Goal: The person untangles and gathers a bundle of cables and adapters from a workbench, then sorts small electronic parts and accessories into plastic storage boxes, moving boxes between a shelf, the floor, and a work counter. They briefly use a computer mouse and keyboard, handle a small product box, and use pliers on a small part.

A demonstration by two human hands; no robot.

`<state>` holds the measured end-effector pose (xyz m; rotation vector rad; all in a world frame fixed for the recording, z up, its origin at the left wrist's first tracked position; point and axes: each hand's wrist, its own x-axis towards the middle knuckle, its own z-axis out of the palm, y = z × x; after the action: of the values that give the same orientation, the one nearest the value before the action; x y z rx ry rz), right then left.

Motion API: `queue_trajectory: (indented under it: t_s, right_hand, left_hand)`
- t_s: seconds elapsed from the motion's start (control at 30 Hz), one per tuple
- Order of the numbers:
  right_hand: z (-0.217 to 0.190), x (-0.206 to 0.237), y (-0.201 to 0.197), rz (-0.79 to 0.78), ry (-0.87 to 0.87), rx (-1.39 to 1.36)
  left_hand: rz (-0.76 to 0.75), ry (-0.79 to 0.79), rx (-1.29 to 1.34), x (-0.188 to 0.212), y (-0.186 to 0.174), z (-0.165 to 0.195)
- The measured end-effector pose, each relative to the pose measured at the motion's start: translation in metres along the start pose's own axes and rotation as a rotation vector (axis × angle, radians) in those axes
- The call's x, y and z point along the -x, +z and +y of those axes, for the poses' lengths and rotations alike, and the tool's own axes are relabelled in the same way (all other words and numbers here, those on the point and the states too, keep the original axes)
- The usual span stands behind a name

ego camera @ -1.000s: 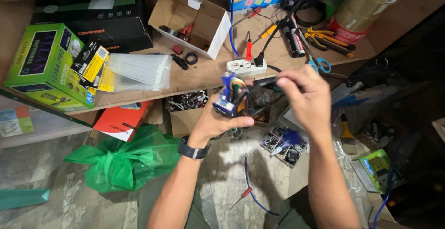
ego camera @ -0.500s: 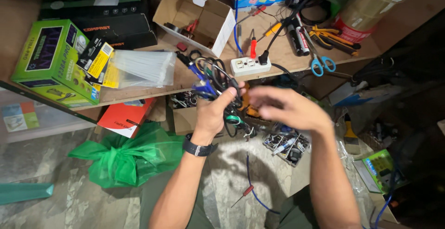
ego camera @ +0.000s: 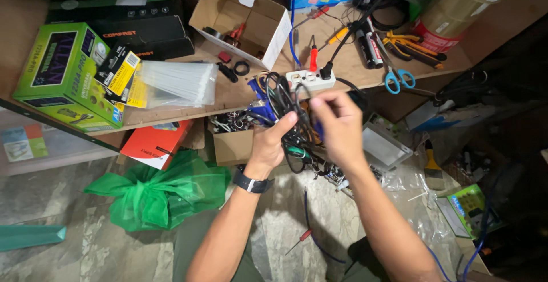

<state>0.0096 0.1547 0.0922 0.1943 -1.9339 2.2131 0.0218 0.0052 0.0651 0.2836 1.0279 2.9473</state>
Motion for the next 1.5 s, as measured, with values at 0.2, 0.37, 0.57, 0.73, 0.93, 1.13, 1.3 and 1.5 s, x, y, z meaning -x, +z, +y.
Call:
queue_trajectory:
  t_s: [0.2, 0.37, 0.57, 0.73, 0.93, 1.13, 1.3, 1.5]
  right_hand:
    - [0.005, 0.012, 0.015, -0.081, -0.27, 0.273]
    - [-0.026, -0.002, -0.008, -0.392, -0.026, -0.018]
    - [-0.044, -0.007, -0.015, -0.792, -0.024, 0.492]
    - [-0.031, -0.008, -0.012, -0.767, 0.312, 0.374]
    - [-0.006, -0.002, -0.005, -0.674, 0.277, 0.101]
    - [0.021, 0.006, 0.013, -0.565, 0.11, 0.023]
    - [0.009, -0.007, 0.018, -0.541, 0.009, -0.147]
    - [-0.017, -0.02, 0.036, -0.289, -0.316, 0.763]
  left_hand:
    - [-0.128, 0.066, -0.288, 0.001, 0.006, 0.001]
    - [0.151, 0.132, -0.044, -0.009, -0.004, 0.004]
    - [0.165, 0.198, 0.324, -0.02, -0.029, 0.026]
    - [0.102, 0.227, 0.319, -0.016, -0.026, 0.031]
    - [-0.089, 0.265, 0.232, -0.008, -0.006, 0.032]
    - [0.026, 0.188, 0.179, -0.006, 0.006, 0.039]
    - [0.073, 0.301, 0.008, -0.014, 0.017, 0.063]
    - [0.19, 0.413, -0.893, -0.054, 0.003, 0.143]
